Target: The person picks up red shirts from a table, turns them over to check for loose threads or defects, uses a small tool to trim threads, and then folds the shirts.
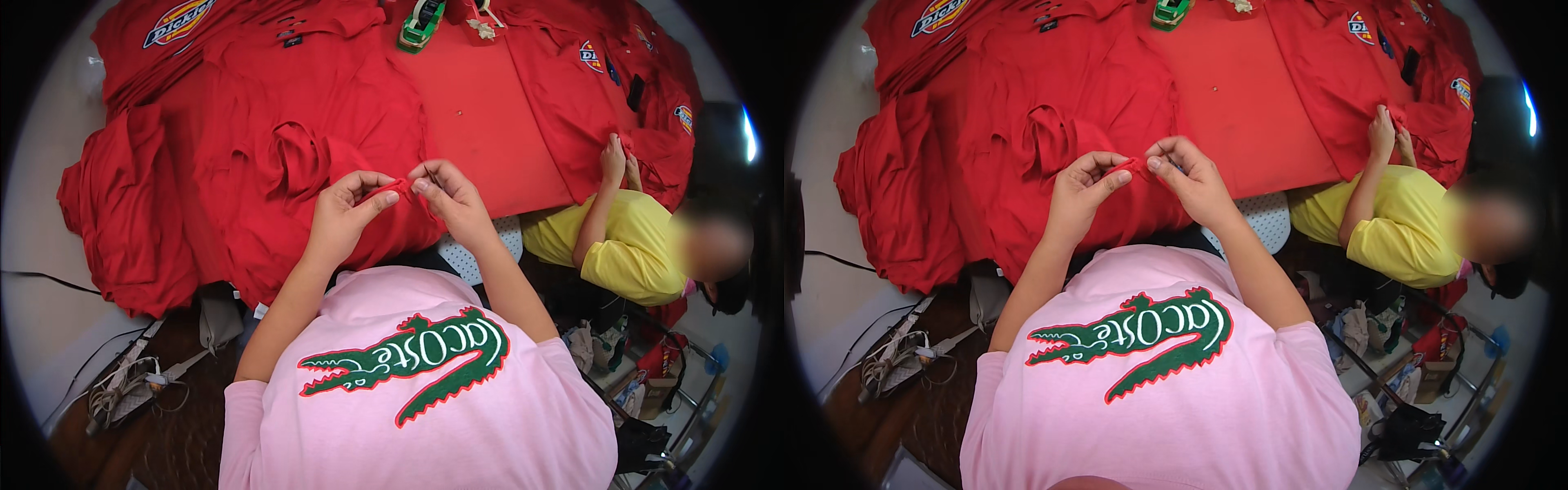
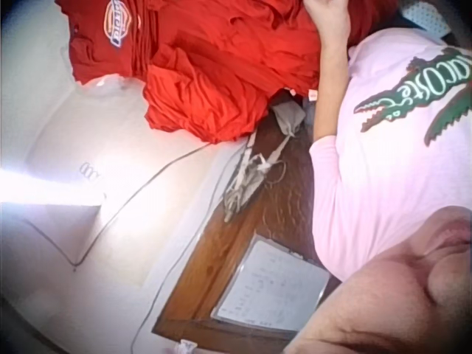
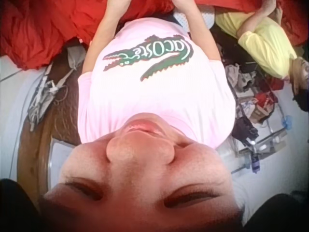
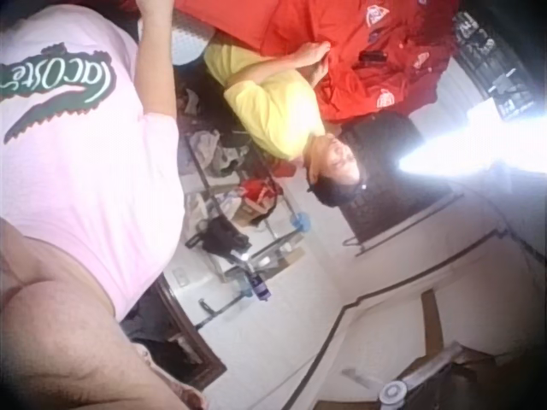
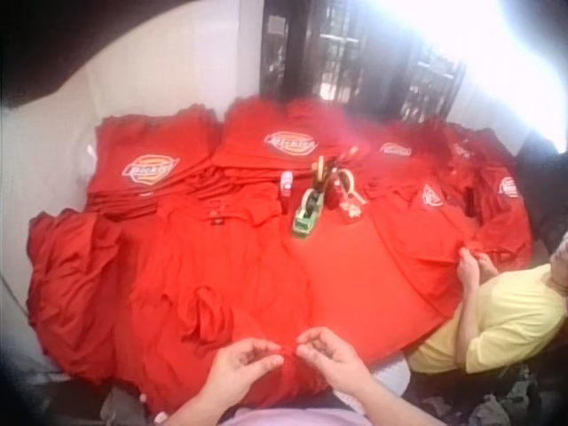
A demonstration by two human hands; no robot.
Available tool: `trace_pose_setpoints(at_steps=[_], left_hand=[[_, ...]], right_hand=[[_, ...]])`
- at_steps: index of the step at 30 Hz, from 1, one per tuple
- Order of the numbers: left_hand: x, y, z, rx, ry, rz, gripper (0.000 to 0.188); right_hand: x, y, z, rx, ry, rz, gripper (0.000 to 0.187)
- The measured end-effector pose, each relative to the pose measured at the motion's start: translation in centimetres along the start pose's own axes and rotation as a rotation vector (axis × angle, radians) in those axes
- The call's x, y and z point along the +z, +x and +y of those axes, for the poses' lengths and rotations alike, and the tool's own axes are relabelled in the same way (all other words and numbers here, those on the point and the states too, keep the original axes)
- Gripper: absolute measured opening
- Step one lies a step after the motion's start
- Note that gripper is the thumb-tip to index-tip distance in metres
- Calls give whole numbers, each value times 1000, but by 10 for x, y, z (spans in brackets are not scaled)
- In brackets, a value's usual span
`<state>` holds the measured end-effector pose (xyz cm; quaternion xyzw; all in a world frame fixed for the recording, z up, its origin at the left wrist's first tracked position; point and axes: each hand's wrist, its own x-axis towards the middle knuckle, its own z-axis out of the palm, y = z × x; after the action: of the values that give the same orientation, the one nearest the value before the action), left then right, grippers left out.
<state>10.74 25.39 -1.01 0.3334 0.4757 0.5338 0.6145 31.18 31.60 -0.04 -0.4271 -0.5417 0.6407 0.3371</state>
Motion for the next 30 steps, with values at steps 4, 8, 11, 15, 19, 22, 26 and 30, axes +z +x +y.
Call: trace_pose_setpoints(at_steps=[4, 8, 11, 15, 19, 22, 26, 30], left_hand=[[-1, 3, 3, 1, 28, 49, 28], [-2, 6, 4, 24, 97, 61, 31], [-2, 6, 2, 62, 148, 56, 32], [-2, 6, 0, 109, 205, 54, 32], [3, 6, 2, 100, 207, 59, 32], [4, 6, 5, 98, 238, 55, 33], [3, 7, 0, 81, 293, 62, 34], [1, 7, -9, 174, 323, 54, 35]], right_hand=[[0, -5, -22, -262, -481, 112, 33], [9, -10, -39, -248, -659, -76, 28], [17, -8, -42, -254, -663, -33, 25], [18, -6, -41, -268, -669, -16, 22], [16, -7, -43, -230, -627, -11, 19], [15, -8, -45, -192, -615, 0, 19], [8, -7, -42, -92, -623, 27, 17], [-6, -3, -24, -185, -350, 173, 20]])
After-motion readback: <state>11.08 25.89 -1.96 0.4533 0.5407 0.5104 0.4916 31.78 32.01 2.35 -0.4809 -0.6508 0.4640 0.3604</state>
